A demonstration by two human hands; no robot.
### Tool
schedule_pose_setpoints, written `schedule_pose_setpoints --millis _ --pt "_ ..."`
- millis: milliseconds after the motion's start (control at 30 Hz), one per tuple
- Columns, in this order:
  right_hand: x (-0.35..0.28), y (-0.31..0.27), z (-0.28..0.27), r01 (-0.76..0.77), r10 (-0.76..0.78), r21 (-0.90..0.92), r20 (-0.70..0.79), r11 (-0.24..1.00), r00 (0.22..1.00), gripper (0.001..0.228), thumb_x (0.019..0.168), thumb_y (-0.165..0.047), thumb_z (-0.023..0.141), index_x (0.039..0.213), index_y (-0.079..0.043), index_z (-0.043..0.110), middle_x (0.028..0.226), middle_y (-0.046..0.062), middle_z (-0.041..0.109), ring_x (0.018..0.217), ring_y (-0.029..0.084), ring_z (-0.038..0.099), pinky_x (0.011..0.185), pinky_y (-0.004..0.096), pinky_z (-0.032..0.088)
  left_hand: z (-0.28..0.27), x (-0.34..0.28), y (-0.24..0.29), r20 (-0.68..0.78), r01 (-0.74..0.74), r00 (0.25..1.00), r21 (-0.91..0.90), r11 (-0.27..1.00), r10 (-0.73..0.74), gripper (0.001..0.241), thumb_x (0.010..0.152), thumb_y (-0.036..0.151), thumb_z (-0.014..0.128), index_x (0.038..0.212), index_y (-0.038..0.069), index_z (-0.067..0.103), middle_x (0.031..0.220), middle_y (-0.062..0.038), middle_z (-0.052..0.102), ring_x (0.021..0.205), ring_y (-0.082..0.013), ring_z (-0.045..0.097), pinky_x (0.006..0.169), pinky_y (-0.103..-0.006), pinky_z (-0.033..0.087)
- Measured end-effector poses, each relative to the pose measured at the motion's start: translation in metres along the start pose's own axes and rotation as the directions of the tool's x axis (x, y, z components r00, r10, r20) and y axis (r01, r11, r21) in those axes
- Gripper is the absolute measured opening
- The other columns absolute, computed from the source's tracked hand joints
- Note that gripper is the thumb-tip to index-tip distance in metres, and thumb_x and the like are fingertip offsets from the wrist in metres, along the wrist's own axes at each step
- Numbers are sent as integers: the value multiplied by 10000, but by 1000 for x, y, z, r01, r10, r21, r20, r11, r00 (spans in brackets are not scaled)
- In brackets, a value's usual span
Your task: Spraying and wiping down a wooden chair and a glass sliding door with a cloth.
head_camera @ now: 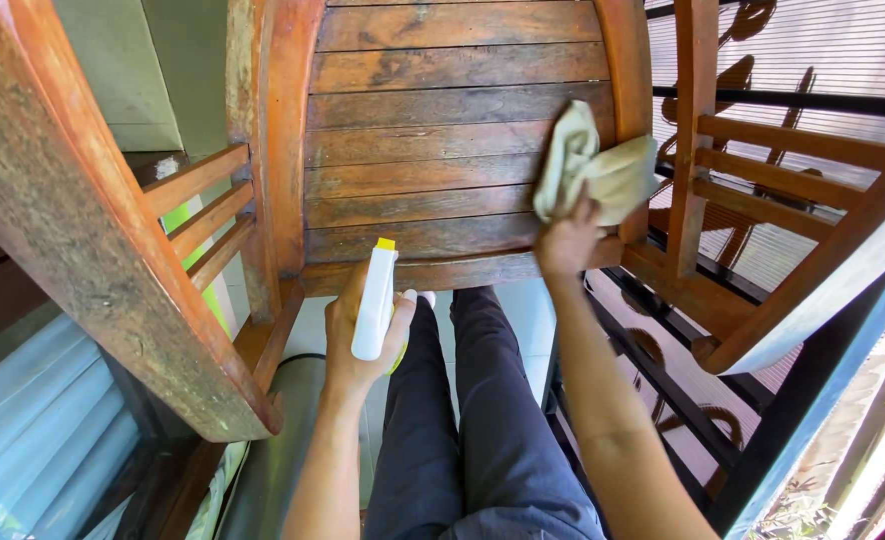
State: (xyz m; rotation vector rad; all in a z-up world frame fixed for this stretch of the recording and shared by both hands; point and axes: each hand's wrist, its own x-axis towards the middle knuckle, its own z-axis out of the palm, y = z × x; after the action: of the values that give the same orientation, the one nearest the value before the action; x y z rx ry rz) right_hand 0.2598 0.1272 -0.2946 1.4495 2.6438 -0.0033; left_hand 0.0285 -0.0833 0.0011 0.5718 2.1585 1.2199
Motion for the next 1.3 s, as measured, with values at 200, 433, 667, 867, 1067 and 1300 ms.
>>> schedule_pose_setpoints --millis 200,433,667,867,1067,1300 --pt "-42 -173 -57 433 -445 324 -39 841 895 342 857 -184 747 1198 -166 770 1597 177 419 1347 501 491 962 579 477 -7 -6 14 5 1 1000 37 999 -1 452 845 112 766 1286 64 683 781 -169 721 729 -333 725 683 -451 583" --pt "-22 -135 -73 754 -740 201 -154 625 655 366 838 -289 732 1202 -320 729 1633 6 358 1391 363 380 991 504 387 -6 -16 15 37 9 999 116 993 -14 406 873 124 740 1260 34 657 816 -218 705 769 -416 718 728 -511 580" --pt "25 -23 -59 352 -350 75 -39 933 936 582 870 -170 734 1410 -362 634 1573 108 413 1315 379 469 875 511 498 5 -19 9 71 12 997 46 999 -15 462 843 91 760 1295 58 672 763 -168 701 728 -351 718 701 -465 590" --pt "-5 -92 -71 374 -390 227 25 899 921 706 757 -486 692 1433 -334 557 1576 142 398 1350 426 395 950 550 416 21 -18 12 79 10 997 48 999 -13 460 825 95 764 1277 76 684 728 -127 705 709 -318 725 676 -444 586" --pt "-1 -111 -93 142 -211 376 149 916 966 885 865 -918 455 1602 -502 197 1707 192 -56 1515 560 -55 1161 760 157 30 -9 -1 86 19 996 80 997 -26 494 798 123 779 1280 84 680 704 -117 710 691 -324 740 631 -435 577" --pt "3 -138 -72 254 -364 377 259 891 895 600 1039 -549 512 1599 -402 354 1688 207 157 1512 568 95 1177 701 257 40 3 5 63 33 997 57 998 -37 460 808 75 752 1263 62 688 685 -124 693 662 -312 719 610 -416 555"
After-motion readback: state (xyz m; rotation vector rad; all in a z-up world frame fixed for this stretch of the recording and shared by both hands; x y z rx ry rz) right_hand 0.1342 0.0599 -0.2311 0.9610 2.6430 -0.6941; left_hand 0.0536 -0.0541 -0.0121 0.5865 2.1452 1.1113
